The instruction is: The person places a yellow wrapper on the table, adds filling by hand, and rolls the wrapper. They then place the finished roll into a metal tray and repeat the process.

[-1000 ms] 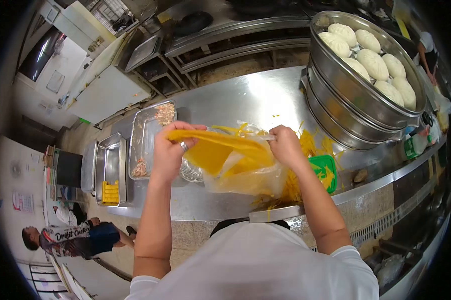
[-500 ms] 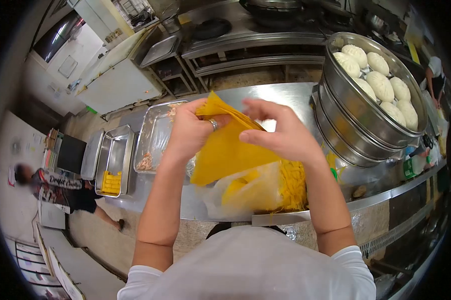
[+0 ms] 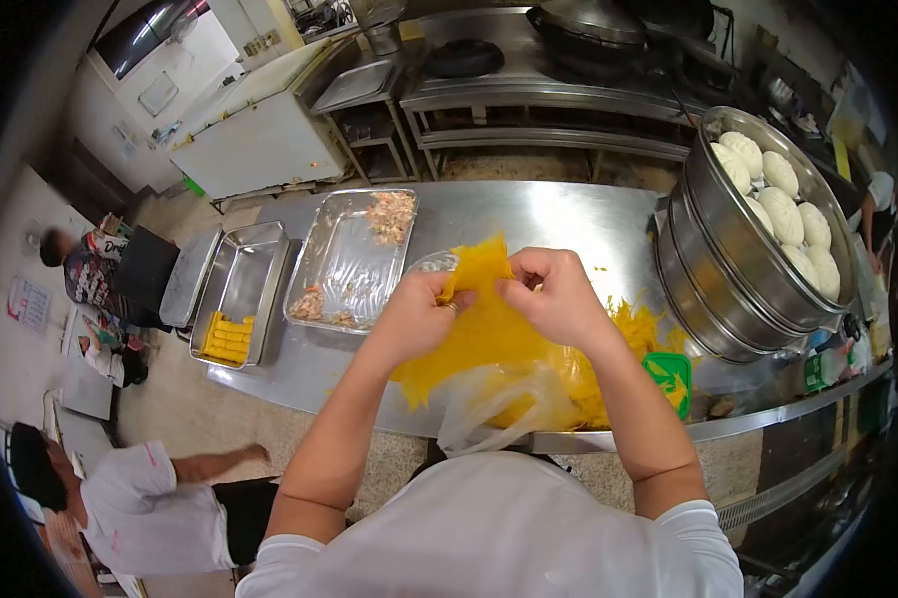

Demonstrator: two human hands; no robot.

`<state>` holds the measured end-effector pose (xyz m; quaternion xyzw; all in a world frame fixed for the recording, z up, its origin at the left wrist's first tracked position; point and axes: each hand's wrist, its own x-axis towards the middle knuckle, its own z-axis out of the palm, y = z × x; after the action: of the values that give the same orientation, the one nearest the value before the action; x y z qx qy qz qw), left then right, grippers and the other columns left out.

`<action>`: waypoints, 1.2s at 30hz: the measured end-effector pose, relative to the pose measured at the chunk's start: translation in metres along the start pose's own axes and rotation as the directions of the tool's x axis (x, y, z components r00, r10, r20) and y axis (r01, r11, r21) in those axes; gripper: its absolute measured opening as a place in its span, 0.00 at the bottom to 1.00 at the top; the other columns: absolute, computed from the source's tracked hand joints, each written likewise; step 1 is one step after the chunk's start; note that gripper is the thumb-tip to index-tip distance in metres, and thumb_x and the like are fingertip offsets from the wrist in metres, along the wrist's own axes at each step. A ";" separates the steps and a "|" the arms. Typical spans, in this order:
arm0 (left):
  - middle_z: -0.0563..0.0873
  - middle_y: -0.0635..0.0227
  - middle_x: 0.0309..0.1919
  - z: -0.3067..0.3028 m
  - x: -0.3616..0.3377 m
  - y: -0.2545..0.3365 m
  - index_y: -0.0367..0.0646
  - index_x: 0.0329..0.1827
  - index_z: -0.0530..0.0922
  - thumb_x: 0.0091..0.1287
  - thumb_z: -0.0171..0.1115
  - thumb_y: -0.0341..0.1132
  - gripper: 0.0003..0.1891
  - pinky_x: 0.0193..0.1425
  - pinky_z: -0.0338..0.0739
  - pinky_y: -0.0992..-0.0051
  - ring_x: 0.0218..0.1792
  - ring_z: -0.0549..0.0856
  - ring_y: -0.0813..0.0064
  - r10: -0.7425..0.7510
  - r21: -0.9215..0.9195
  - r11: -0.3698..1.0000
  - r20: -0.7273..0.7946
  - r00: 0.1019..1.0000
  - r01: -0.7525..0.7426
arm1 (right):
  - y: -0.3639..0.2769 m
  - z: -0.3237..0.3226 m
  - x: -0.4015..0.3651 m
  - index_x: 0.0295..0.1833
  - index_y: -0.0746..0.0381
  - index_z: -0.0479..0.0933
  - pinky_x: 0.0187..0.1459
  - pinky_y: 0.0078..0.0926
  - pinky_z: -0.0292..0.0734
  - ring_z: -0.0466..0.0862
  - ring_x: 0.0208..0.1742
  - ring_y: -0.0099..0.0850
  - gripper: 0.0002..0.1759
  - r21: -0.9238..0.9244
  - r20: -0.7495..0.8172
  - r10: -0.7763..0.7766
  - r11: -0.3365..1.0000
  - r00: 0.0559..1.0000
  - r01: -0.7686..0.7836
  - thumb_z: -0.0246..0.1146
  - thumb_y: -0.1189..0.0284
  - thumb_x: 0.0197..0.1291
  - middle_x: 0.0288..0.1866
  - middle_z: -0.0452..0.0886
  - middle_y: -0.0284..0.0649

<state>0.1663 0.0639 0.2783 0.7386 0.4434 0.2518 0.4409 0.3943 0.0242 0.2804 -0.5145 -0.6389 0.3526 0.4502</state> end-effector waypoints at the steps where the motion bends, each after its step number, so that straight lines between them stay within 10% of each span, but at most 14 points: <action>1: 0.96 0.63 0.40 -0.002 -0.005 -0.004 0.36 0.57 0.90 0.78 0.70 0.32 0.11 0.49 0.84 0.66 0.40 0.89 0.75 0.048 -0.030 0.998 -0.025 0.999 -0.049 | -0.004 0.007 0.001 0.40 0.70 0.87 0.33 0.24 0.75 0.76 0.30 0.16 0.06 -0.065 -0.005 -0.019 0.998 1.000 0.018 0.70 0.76 0.66 0.27 0.83 0.33; 9: 0.93 0.60 0.34 -0.037 -0.039 -0.045 0.34 0.50 0.89 0.80 0.70 0.33 0.09 0.45 0.83 0.67 0.35 0.85 0.77 0.057 0.043 0.998 -0.096 0.994 -0.053 | -0.035 0.072 0.003 0.35 0.72 0.86 0.33 0.40 0.82 0.86 0.25 0.43 0.11 -0.229 0.050 -0.014 0.973 0.999 0.025 0.70 0.72 0.60 0.25 0.84 0.54; 13: 0.85 0.47 0.27 -0.056 -0.060 -0.061 0.33 0.39 0.82 0.70 0.69 0.28 0.06 0.36 0.81 0.59 0.26 0.84 0.55 0.218 0.222 0.958 -0.162 0.962 -0.180 | -0.055 0.109 0.005 0.28 0.71 0.83 0.35 0.46 0.85 0.87 0.27 0.56 0.12 -0.420 0.016 -0.082 0.904 0.997 0.081 0.70 0.71 0.57 0.26 0.84 0.59; 24: 0.87 0.47 0.29 -0.091 -0.097 -0.117 0.36 0.34 0.80 0.54 0.63 0.24 0.05 0.35 0.83 0.48 0.30 0.88 0.39 0.453 0.298 0.874 -0.209 0.867 -0.385 | -0.060 0.203 -0.007 0.30 0.70 0.86 0.39 0.50 0.87 0.90 0.31 0.56 0.11 -0.591 -0.148 -0.161 0.806 0.976 0.043 0.68 0.71 0.58 0.31 0.87 0.60; 27: 0.88 0.47 0.29 -0.112 -0.120 -0.128 0.34 0.39 0.84 0.54 0.59 0.21 0.11 0.36 0.83 0.56 0.29 0.89 0.48 0.438 0.083 0.895 -0.345 0.830 -0.438 | -0.009 0.150 -0.007 0.38 0.70 0.89 0.41 0.50 0.88 0.91 0.33 0.55 0.10 -0.561 -0.465 0.003 0.773 0.885 -0.297 0.67 0.73 0.61 0.33 0.88 0.62; 36: 0.89 0.73 0.36 -0.132 -0.125 -0.165 0.32 0.46 0.86 0.85 0.65 0.32 0.10 0.42 0.76 0.75 0.37 0.78 0.85 0.054 -0.383 0.896 -0.407 0.912 -0.225 | -0.030 0.018 -0.092 0.43 0.73 0.85 0.37 0.38 0.80 0.85 0.28 0.36 0.13 -0.497 -0.829 -0.223 0.715 0.513 -0.492 0.66 0.71 0.70 0.29 0.86 0.52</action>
<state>-0.0658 0.0469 0.1997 0.5918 0.4011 0.5137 0.4743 0.3732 -0.0720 0.2819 -0.7971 -0.3704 -0.1687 0.4460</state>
